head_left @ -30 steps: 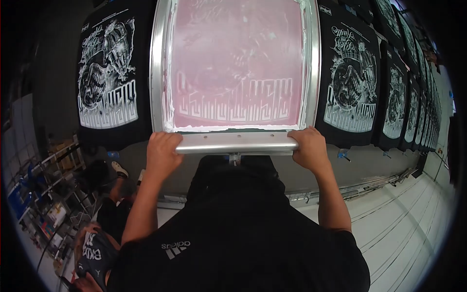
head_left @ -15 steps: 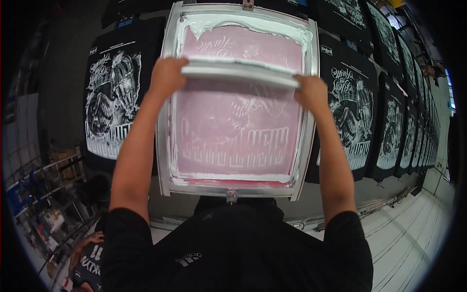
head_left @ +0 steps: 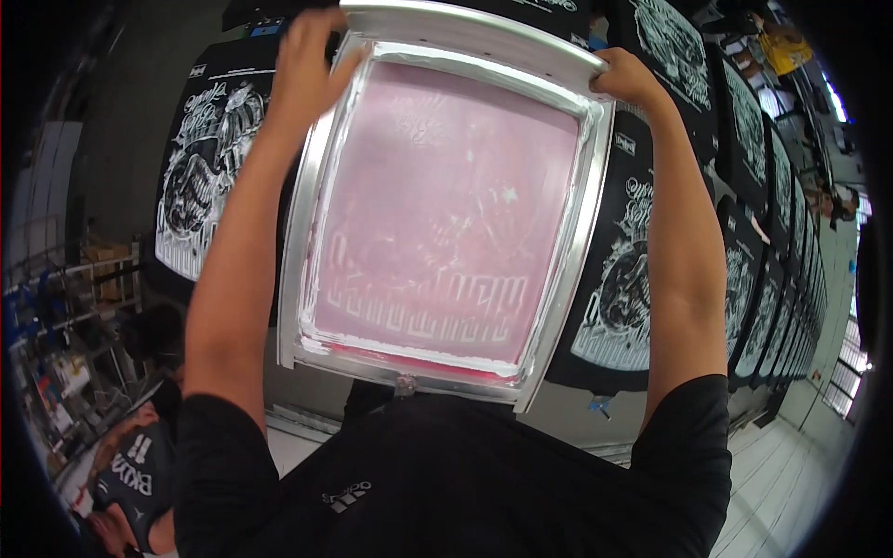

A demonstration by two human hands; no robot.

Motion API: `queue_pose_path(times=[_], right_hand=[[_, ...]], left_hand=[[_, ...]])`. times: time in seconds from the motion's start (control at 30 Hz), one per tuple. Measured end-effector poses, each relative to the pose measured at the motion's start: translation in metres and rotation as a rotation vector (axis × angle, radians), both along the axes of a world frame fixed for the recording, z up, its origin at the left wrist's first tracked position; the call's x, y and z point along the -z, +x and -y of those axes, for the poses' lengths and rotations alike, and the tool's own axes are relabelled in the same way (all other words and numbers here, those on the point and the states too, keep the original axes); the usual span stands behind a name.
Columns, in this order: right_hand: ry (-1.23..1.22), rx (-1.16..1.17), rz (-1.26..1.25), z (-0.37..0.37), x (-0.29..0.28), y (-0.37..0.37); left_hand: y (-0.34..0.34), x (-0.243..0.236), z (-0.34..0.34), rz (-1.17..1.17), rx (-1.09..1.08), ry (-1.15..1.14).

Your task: Printing a graphic onto black t-shirts using a screen and squeegee.

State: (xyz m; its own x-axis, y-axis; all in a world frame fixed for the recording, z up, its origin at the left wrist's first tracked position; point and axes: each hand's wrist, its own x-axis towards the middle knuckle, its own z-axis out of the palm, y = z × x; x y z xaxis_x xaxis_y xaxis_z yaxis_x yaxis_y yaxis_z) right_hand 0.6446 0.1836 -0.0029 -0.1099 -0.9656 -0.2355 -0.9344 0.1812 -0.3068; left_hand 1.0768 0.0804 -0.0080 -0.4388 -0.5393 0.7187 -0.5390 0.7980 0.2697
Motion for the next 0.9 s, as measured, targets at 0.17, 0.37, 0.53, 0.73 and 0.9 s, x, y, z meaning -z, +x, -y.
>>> queue_pose_path(times=[0.17, 0.37, 0.53, 0.73, 0.9], right_hand=[[0.110, 0.035, 0.040, 0.020, 0.031, -0.022], [0.228, -0.083, 0.011, 0.047, 0.034, -0.005], [-0.086, -0.127, -0.021, 0.053, 0.042, 0.083], [0.055, -0.043, -0.131, 0.001, 0.038, 0.112], [0.076, -0.115, 0.024, -0.131, 0.017, 0.208]], left_hand=[[0.122, 0.022, -0.267, 0.648, 0.388, 1.628], [0.188, 0.123, -0.466, 0.220, 0.198, 2.084], [0.185, 0.120, -0.471, 0.202, 0.222, 2.070], [0.177, 0.111, -0.464, 0.162, 0.287, 1.859], [0.177, 0.118, -0.464, 0.092, 0.353, 1.929]])
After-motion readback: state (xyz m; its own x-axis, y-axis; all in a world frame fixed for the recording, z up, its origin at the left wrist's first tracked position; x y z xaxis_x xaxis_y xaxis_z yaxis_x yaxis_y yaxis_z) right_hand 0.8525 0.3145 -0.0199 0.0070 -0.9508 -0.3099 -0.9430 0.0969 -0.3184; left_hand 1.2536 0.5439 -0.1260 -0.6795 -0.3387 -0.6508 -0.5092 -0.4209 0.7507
